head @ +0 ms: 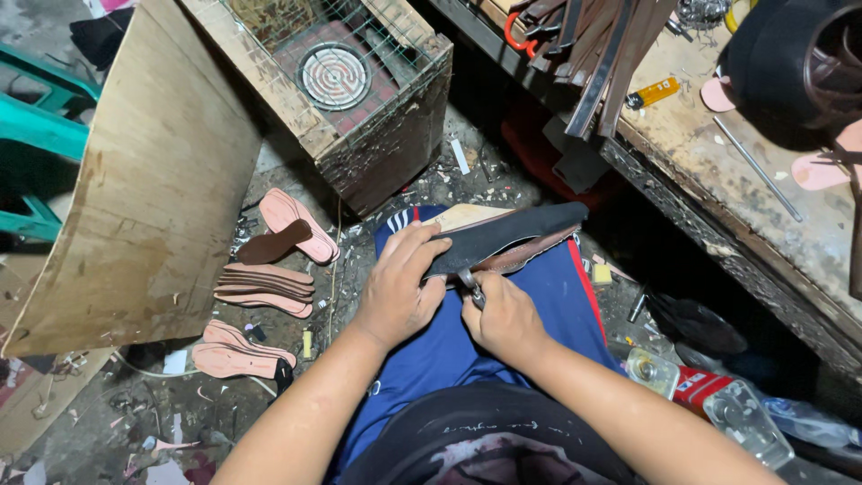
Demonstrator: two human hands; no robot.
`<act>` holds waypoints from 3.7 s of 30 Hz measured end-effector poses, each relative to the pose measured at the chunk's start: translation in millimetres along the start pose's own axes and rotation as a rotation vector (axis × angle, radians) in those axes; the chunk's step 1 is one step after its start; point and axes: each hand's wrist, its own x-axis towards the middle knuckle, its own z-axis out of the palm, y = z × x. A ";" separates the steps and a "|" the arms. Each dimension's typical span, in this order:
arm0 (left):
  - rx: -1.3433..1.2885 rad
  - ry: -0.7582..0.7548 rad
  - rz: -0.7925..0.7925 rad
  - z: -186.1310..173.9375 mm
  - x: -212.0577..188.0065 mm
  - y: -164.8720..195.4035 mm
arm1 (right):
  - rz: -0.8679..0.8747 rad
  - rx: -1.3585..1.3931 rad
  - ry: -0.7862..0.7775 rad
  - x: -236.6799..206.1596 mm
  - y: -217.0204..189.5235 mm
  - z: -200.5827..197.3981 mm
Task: The person sits on the floor of a shoe workshop and shapes a shoe upper over a wooden last on their lap. They use pincers to pull and grip the upper material, trim excess material, and hammer along the edge to secure the upper to the sole, turning the shoe to work around it.
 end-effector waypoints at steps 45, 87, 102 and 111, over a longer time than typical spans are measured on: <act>0.349 -0.361 -0.166 9.9 17.0 19.2 | 0.482 -0.331 -0.642 24.7 -19.9 -77.4; 0.440 -0.403 -0.262 25.2 24.2 41.1 | 0.505 -0.386 -0.540 9.4 -24.1 -86.5; 0.347 -0.435 -0.159 38.6 39.0 24.2 | 0.494 -0.406 -0.558 -4.7 -7.0 -71.2; 0.425 -0.483 -0.164 38.6 41.9 34.1 | 0.493 -0.443 -0.446 4.3 -10.2 -91.9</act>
